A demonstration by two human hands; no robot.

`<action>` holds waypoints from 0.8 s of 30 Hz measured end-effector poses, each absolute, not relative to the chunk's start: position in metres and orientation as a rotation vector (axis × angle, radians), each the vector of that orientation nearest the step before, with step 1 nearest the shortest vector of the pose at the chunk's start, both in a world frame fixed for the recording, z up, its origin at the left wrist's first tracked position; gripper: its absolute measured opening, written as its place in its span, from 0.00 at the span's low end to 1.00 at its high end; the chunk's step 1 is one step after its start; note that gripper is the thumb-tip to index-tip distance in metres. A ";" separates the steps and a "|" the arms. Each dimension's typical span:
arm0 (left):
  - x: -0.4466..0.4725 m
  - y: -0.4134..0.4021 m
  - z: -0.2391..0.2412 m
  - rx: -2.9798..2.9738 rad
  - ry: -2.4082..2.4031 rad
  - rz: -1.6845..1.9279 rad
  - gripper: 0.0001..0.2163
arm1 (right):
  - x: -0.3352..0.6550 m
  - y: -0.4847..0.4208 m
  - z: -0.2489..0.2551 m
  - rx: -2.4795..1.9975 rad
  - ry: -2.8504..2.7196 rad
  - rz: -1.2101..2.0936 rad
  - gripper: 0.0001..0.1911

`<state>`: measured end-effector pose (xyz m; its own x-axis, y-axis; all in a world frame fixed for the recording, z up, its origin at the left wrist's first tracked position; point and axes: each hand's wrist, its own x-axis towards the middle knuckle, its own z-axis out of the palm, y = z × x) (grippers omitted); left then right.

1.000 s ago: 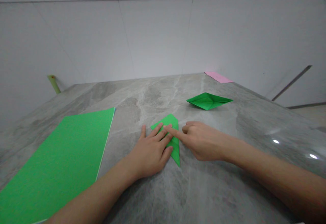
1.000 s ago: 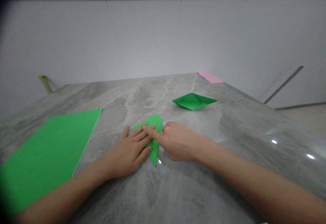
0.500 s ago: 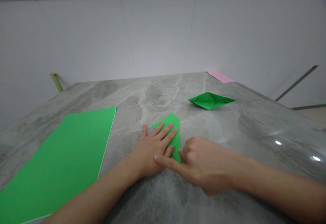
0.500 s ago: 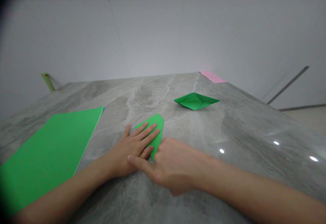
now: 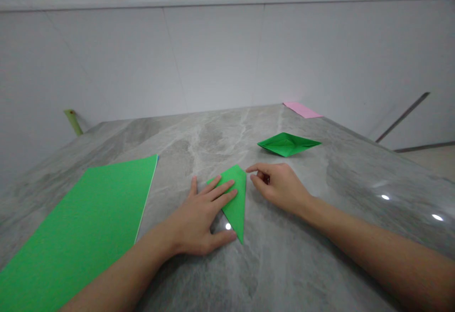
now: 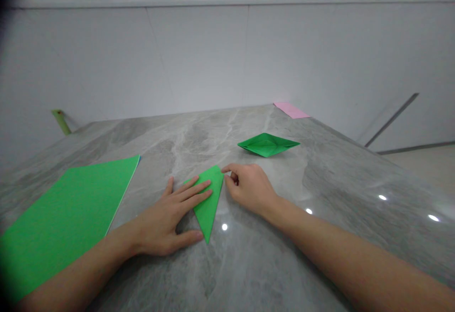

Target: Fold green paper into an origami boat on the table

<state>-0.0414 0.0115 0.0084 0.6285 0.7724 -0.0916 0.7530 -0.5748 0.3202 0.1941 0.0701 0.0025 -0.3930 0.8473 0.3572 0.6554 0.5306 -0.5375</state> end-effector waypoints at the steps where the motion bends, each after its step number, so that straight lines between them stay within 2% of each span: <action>1: -0.042 0.011 0.009 2.516 1.229 0.094 0.35 | 0.194 0.074 0.001 -1.258 -2.198 0.390 0.13; 9: -0.043 0.012 0.007 2.496 1.213 0.196 0.29 | 0.186 0.068 0.001 -1.079 -2.436 0.400 0.07; 19: -0.042 0.009 0.008 2.500 1.216 0.147 0.28 | 0.187 0.077 -0.002 -1.187 -2.372 0.546 0.21; 24: -0.042 0.009 0.010 2.490 1.223 0.112 0.25 | 0.187 0.086 -0.005 -1.280 -2.311 0.542 0.23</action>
<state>-0.0420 0.0093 0.0101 0.6219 0.7783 -0.0871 0.7494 -0.5591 0.3546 0.1869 0.0858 -0.0049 -0.4743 0.8602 0.1873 0.6873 0.4948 -0.5318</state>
